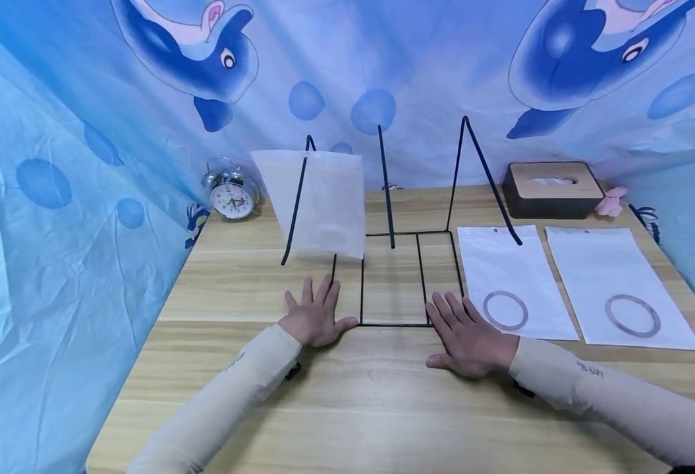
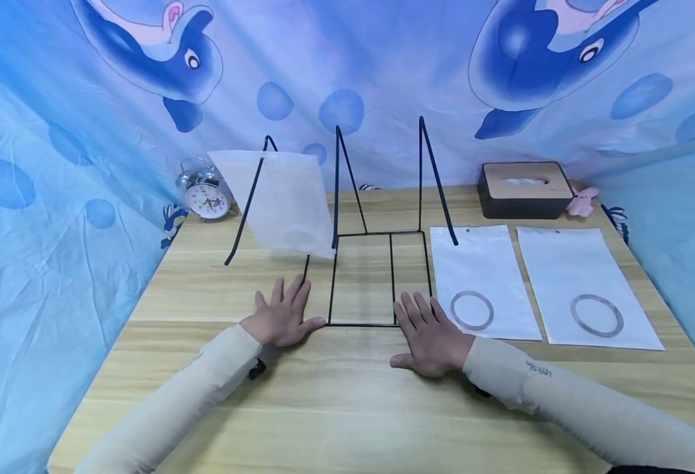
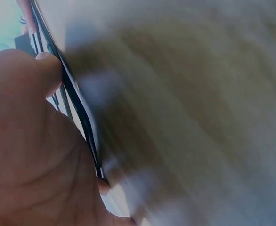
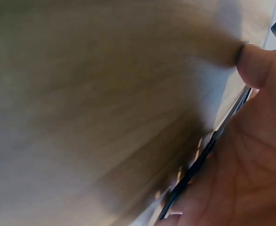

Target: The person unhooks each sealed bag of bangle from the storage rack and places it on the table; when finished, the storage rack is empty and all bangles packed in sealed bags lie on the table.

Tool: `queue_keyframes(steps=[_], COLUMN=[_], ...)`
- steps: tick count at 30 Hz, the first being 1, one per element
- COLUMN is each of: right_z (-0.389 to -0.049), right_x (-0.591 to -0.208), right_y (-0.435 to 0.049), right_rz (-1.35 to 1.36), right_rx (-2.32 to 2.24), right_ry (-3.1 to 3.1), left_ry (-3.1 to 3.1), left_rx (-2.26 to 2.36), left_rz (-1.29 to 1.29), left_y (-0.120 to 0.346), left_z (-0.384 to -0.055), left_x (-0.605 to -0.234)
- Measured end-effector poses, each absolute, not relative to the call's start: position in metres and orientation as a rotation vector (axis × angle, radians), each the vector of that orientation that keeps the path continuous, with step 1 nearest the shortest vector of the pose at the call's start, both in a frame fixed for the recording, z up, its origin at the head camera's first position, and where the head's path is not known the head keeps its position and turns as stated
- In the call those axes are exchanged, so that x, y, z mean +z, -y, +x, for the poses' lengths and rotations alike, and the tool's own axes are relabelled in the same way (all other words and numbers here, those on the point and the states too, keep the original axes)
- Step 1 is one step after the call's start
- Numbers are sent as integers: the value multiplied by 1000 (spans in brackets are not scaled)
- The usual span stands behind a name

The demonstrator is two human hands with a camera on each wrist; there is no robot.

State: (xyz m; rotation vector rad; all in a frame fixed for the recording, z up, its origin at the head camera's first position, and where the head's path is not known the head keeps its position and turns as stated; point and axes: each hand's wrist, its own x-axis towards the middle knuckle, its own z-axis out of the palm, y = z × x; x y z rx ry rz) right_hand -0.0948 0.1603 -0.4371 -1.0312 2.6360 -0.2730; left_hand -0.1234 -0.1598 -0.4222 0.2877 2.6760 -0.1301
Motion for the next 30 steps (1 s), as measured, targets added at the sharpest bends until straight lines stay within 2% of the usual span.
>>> queue_keyframes(steps=[5,10,16,21,30], right_z=[-90,-90,-97,-97,-95], right_x=[-431,-440,-450,-443,-441], right_y=[-158,-162,-164,-164,-161], right_rz=[-1002,-1021,-1044,-1000,-1007], right_rx=[-286,-278,-269,-272,-264], right_ry=[-2606,-2634,-2642,-2596,-2608], left_ry=[-2766,-2992,-3230,-3257,-3307], left_rx=[21,333,861,1299,1614], left_rz=[415,515,304,249,45], left_y=[172,197,227,233,226], left_z=[-123,-130,-141,-159,-192], left_x=[-422,-401,-357,-319,-274])
